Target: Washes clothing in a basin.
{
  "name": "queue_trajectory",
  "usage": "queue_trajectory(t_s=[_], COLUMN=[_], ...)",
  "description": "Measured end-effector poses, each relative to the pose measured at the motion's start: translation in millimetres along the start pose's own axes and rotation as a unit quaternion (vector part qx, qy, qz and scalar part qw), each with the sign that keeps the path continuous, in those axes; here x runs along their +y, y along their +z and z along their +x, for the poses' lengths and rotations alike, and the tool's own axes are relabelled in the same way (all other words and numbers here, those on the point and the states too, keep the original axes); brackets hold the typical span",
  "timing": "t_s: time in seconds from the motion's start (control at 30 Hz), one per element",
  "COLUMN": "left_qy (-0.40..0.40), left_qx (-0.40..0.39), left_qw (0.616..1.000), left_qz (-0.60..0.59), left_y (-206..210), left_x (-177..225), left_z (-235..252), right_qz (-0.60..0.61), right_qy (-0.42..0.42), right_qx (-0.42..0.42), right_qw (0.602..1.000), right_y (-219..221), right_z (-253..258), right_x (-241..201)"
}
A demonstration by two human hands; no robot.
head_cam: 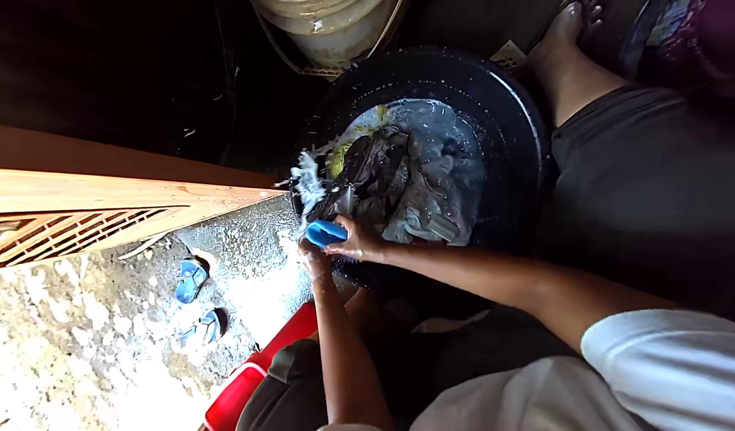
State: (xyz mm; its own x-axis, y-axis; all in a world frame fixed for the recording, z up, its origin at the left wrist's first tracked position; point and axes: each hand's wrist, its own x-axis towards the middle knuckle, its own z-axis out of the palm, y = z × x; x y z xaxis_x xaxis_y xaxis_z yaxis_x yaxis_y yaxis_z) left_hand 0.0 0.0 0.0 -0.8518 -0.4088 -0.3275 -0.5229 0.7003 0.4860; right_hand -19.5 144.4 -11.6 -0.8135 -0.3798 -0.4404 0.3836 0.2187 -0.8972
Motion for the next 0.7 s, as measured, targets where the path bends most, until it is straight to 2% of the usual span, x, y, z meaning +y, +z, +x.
queue_trajectory(t_s=[0.03, 0.1, 0.17, 0.2, 0.27, 0.3, 0.37, 0.4, 0.47, 0.5, 0.53, 0.6, 0.7], left_qy=[0.006, 0.016, 0.03, 0.037, 0.046, 0.043, 0.029, 0.021, 0.032, 0.035, 0.039, 0.024, -0.015], left_qx=[0.012, -0.005, -0.011, -0.01, -0.002, -0.005, -0.01, -0.012, 0.012, 0.02, 0.02, 0.007, 0.007], left_qw=[1.0, 0.998, 0.997, 0.998, 0.998, 0.998, 0.998, 0.998, 0.996, 0.996, 0.997, 0.999, 0.998], left_qz=[0.011, 0.064, 0.07, 0.058, 0.042, 0.041, 0.046, 0.054, 0.079, 0.082, 0.07, 0.048, 0.064], left_y=[0.5, 1.4, 7.7, 8.1, 7.2, 6.2, 5.5, 4.9, 5.3, 4.7, 4.8, 4.6, 7.1], left_x=[-2.7, -6.9, -7.5, -9.1, -10.7, -8.7, -3.2, -2.5, -8.1, -7.2, -5.5, -5.7, 1.7], left_z=[-2.4, -0.1, 3.7, 2.5, 3.3, 2.9, 3.3, 1.8, -3.5, -2.2, 0.8, -0.3, 3.4], right_qz=[-0.048, -0.095, -0.119, -0.144, -0.199, -0.204, -0.154, -0.113, -0.069, -0.079, -0.095, -0.132, -0.234], right_qy=[-0.048, -0.081, -0.015, 0.043, 0.163, 0.175, 0.106, 0.063, -0.001, -0.026, -0.054, -0.045, 0.08], right_qx=[-0.026, 0.009, 0.126, 0.18, 0.223, 0.227, 0.194, 0.144, 0.01, -0.045, -0.054, 0.036, 0.159], right_qw=[0.997, 0.992, 0.985, 0.972, 0.94, 0.936, 0.963, 0.981, 0.998, 0.996, 0.993, 0.99, 0.956], right_y=[-1.9, -42.0, -116.1, -152.4, -195.8, -196.2, -145.5, -102.4, -24.2, -14.0, -23.5, -76.6, -182.9], right_z=[4.2, 32.0, 66.9, 77.7, 91.0, 88.8, 67.1, 49.7, 19.7, 18.7, 26.8, 52.4, 87.5], right_x=[5.2, 33.2, 53.3, 58.0, 47.5, 33.8, -6.5, -20.8, -18.1, -10.2, 3.1, 36.7, 55.3])
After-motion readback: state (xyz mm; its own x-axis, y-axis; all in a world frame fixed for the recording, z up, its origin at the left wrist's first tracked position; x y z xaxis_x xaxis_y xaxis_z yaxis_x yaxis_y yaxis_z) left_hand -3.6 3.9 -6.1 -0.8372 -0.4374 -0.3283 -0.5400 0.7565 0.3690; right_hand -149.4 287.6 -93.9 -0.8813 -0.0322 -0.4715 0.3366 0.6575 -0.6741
